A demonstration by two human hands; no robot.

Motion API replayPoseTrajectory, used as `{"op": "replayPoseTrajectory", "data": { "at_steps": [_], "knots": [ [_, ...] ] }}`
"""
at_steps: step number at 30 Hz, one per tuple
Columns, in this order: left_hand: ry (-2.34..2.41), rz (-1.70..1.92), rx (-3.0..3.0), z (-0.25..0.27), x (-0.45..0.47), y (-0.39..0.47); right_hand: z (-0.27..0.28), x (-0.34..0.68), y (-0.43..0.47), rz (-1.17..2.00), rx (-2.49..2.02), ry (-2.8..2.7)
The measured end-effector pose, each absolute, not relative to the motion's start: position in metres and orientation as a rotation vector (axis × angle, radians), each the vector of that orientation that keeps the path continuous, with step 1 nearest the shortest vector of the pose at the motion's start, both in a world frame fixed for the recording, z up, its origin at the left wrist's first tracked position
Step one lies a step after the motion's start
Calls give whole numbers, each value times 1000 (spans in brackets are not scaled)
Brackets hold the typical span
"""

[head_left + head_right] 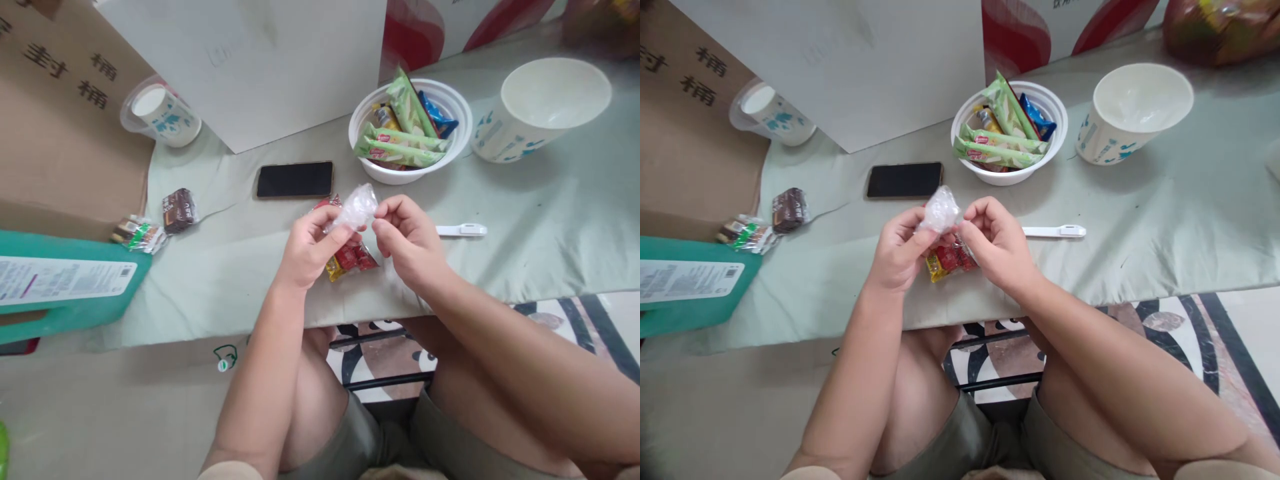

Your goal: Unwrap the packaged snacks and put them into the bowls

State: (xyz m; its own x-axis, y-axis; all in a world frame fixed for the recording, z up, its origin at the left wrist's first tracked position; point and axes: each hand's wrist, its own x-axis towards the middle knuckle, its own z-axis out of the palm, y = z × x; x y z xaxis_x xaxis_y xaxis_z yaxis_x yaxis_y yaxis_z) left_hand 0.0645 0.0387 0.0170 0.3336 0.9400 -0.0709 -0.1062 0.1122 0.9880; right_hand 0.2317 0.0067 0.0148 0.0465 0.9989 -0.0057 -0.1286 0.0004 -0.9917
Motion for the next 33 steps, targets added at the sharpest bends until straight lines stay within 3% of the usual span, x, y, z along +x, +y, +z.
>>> {"op": "replayPoseTrajectory", "data": {
  "at_steps": [16,33],
  "knots": [
    [1067,1180,1105,16,91,50,23,233,3,1367,-1041,-1089],
    [1057,1405,1421,45,156,70,30,286,11,1333,-1283,-963]
  ]
}}
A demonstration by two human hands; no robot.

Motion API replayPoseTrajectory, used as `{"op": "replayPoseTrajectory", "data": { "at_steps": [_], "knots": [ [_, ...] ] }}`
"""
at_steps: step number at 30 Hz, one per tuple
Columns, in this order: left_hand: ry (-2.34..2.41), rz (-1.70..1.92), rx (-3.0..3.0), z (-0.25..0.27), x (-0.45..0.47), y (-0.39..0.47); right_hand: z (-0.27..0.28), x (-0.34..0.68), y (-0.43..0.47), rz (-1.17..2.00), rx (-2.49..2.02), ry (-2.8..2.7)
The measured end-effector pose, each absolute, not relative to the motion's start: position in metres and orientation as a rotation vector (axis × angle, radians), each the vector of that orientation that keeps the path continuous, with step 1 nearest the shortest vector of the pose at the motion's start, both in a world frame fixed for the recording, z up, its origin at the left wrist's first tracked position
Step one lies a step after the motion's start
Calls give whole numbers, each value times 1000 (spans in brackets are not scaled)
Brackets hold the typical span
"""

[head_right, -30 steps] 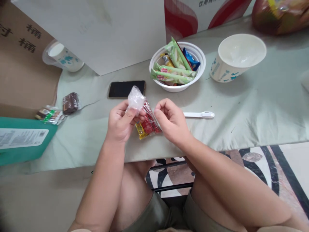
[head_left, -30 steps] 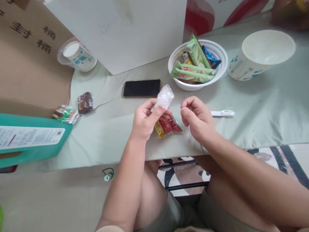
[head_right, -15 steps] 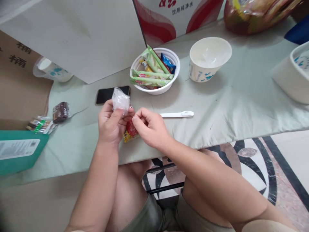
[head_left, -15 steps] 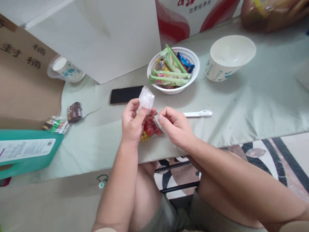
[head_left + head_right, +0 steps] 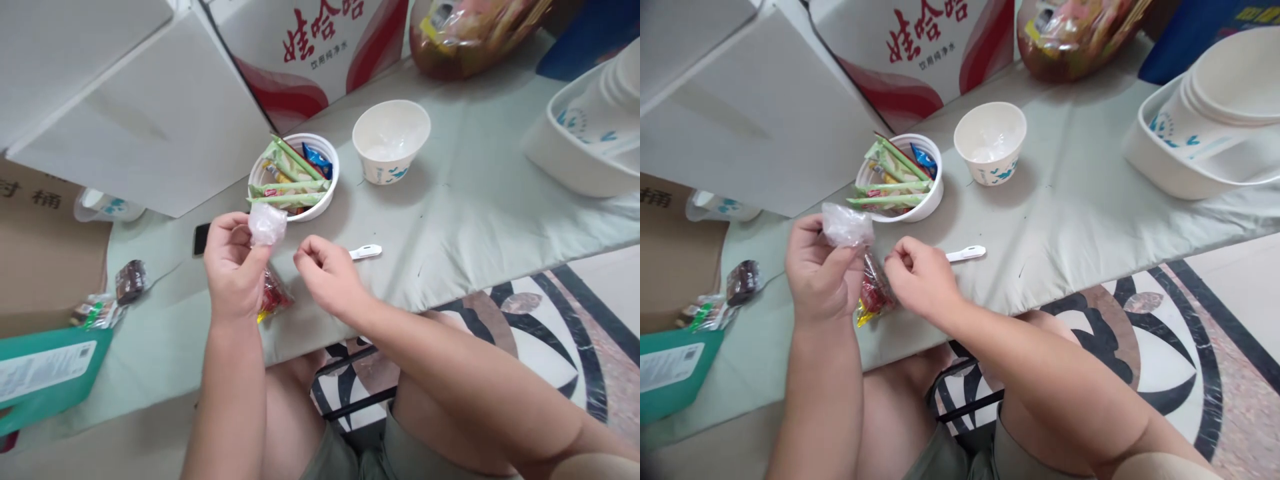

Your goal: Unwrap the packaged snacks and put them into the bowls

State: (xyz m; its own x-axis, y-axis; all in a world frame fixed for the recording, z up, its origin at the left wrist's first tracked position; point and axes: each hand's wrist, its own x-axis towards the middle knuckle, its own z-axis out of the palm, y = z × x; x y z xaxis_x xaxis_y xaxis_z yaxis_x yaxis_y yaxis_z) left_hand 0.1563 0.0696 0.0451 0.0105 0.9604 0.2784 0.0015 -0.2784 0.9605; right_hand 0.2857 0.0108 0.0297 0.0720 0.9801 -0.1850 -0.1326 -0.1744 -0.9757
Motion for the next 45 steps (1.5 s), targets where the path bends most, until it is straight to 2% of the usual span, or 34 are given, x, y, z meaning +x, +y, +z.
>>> {"op": "replayPoseTrajectory", "data": {
  "at_steps": [8,16,26,35,39,42,45],
  "knots": [
    [1017,1120,1747,80,247,125,28,295,15,1387,-1249,-896],
    [1044,824,1922,88,311,170,29,300,18,1361,-1240,-890],
    [1148,1333,1355,64,217,82,24,298,17,1335,-1176,-904],
    [1126,1431,1229,58,152,49,26,273,5,1214,-1180,-1223],
    [1177,1417,1219,41,103,41,19,263,12,1065,-1321,-1529],
    [1383,1415,1110,19,71,40,15,261,17,939,-1450,-1707],
    [1469,1369,1076,9,48,41,16,272,22,630,-1607,-1731]
  ]
}}
